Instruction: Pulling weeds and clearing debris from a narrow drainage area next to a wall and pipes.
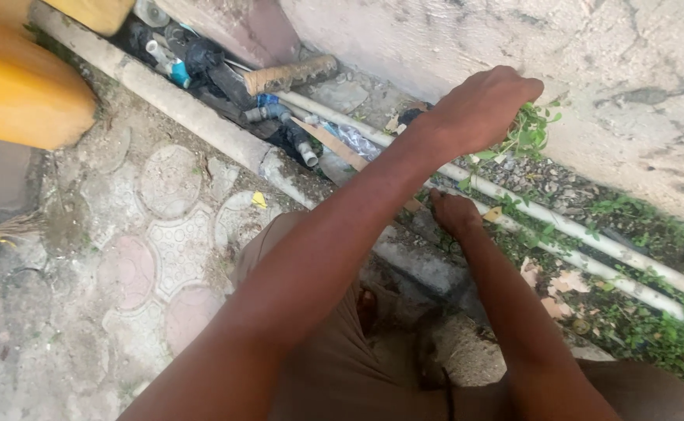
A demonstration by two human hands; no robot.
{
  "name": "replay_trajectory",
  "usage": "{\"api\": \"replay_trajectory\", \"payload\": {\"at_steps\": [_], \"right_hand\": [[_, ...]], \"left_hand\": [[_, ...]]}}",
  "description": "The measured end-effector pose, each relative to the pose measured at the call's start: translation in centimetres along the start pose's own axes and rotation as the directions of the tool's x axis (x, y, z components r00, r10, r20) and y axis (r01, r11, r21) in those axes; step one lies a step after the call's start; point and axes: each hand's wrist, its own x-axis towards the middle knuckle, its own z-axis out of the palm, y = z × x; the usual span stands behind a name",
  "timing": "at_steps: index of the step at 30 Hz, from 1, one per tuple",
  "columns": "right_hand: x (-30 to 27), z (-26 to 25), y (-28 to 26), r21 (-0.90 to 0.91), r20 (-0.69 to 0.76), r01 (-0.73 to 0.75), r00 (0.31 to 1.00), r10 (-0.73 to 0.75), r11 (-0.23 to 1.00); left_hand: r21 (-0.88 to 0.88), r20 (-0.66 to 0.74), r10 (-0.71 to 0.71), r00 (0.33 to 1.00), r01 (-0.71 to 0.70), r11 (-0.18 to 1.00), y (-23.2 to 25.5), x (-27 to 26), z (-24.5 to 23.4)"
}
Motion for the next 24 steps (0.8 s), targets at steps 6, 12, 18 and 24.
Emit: {"api": "replay_trajectory", "payload": {"at_steps": [6, 12, 18, 24], "right_hand": [[1.7, 2.3, 1.1, -0.053, -0.069, 0.058, 0.996, -0.062, 0.997], [1.2, 0.9, 3.2, 0.036, 0.078, -0.047, 0.996, 0.044, 0.998], [-2.1, -3.6, 5.8, -0.006, -0.041, -0.042, 0.998, 0.042, 0.999], [0.6, 2.4, 7.2, 0.394, -0.259, 0.286, 0.946, -0.193, 0.874]], "left_hand": [[-0.027, 0.012, 0.04, 0.999, -0.039, 0.999, 0.2, -0.9, -1.5], [-0.025, 0.024, 0.044, 0.999, -0.043, 0.999, -0.7, -0.2, 0.0], [-0.043, -0.054, 0.094, 0.994, -0.096, 0.994, -0.8, 0.6, 0.7], [-0.037, -0.068, 0.097, 0.993, -0.1, 0.994, 1.2, 1.1, 0.6]]}}
